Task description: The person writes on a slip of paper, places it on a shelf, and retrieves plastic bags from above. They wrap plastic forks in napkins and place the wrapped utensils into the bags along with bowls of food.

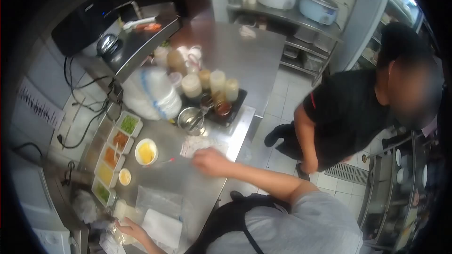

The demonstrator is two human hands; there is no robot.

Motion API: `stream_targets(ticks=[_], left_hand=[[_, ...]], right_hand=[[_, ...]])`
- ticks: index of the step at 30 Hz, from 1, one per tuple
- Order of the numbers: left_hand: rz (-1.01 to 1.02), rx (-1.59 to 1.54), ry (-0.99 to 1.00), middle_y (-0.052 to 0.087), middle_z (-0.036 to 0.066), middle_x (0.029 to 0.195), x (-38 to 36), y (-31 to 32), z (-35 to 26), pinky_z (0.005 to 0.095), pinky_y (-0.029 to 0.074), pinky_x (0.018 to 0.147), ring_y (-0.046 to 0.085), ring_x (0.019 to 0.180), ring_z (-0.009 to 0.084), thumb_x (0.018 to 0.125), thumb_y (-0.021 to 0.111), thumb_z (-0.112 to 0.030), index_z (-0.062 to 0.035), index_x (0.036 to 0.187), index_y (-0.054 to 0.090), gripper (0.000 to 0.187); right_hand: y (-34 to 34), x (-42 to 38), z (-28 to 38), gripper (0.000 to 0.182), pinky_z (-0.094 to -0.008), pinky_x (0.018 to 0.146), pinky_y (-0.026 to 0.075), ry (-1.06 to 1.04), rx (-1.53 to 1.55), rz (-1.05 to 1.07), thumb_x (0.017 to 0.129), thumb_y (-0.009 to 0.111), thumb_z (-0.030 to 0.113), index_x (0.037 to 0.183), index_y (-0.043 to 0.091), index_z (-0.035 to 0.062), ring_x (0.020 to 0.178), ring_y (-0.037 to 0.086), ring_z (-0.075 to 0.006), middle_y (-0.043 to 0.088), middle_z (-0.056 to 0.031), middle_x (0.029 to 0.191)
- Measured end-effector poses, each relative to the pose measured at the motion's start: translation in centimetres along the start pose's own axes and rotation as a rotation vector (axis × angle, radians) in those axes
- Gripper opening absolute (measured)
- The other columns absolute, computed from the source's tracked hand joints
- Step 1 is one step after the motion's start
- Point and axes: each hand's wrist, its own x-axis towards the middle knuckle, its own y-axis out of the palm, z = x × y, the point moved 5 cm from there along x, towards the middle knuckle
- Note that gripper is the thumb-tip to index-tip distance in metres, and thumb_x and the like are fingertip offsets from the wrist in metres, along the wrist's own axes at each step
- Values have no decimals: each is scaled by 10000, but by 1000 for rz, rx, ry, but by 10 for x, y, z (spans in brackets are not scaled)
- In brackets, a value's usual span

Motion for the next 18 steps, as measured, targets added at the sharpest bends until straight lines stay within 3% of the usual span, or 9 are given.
stream_targets(ticks=[3, 7, 9, 12, 16, 18], left_hand=[[3, -62, -7, 282, 230, 1366, -36, 16, -57, 423, 231, 1052, 295, 1256, 355, 919, 490, -254, 62, 1321, 284, 551], [238, -193, 284, 257, 203, 1388, -60, 43, -164, 428, 229, 1043, 303, 1251, 330, 899, 501, -180, 38, 1321, 282, 523], [332, -303, 348, 254, 198, 1390, -82, 59, -198, 433, 229, 1039, 306, 1248, 322, 891, 503, -157, 29, 1317, 285, 515], [480, -330, 563, 258, 207, 1380, -110, 84, -245, 468, 237, 1023, 304, 1238, 340, 867, 494, -112, 11, 1255, 339, 436], [625, -412, 667, 258, 233, 1364, -168, 128, -322, 476, 238, 1024, 290, 1248, 375, 838, 512, -79, 4, 1202, 381, 396], [803, -421, 824, 277, 252, 1359, -206, 162, -356, 468, 211, 1045, 273, 1275, 396, 787, 542, -31, -5, 1150, 413, 386]], right_hand=[[-90, -43, -49, 160, -393, 668, 499, 132, -183, -276, 683, 576, 36, 834, 629, 26, 775, 605, -309, 612, -130, 859], [-161, -114, -74, 119, -381, 689, 489, 417, -315, -486, 728, 582, 41, 825, 648, 18, 792, 594, -318, 611, -144, 820], [-196, -145, -71, 81, -372, 681, 475, 522, -273, -700, 760, 617, 71, 809, 648, 15, 778, 585, -311, 603, -142, 811], [-208, -182, -97, 82, -369, 667, 465, 606, -259, -778, 774, 646, 93, 785, 646, 12, 752, 582, -297, 600, -128, 798], [-212, -221, -165, 86, -356, 649, 462, 708, -163, -894, 755, 662, 89, 741, 634, 9, 723, 586, -270, 599, -122, 786], [-207, -239, -213, 148, -312, 631, 466, 822, -55, -984, 739, 708, 131, 733, 619, 13, 698, 585, -215, 609, -98, 780]])
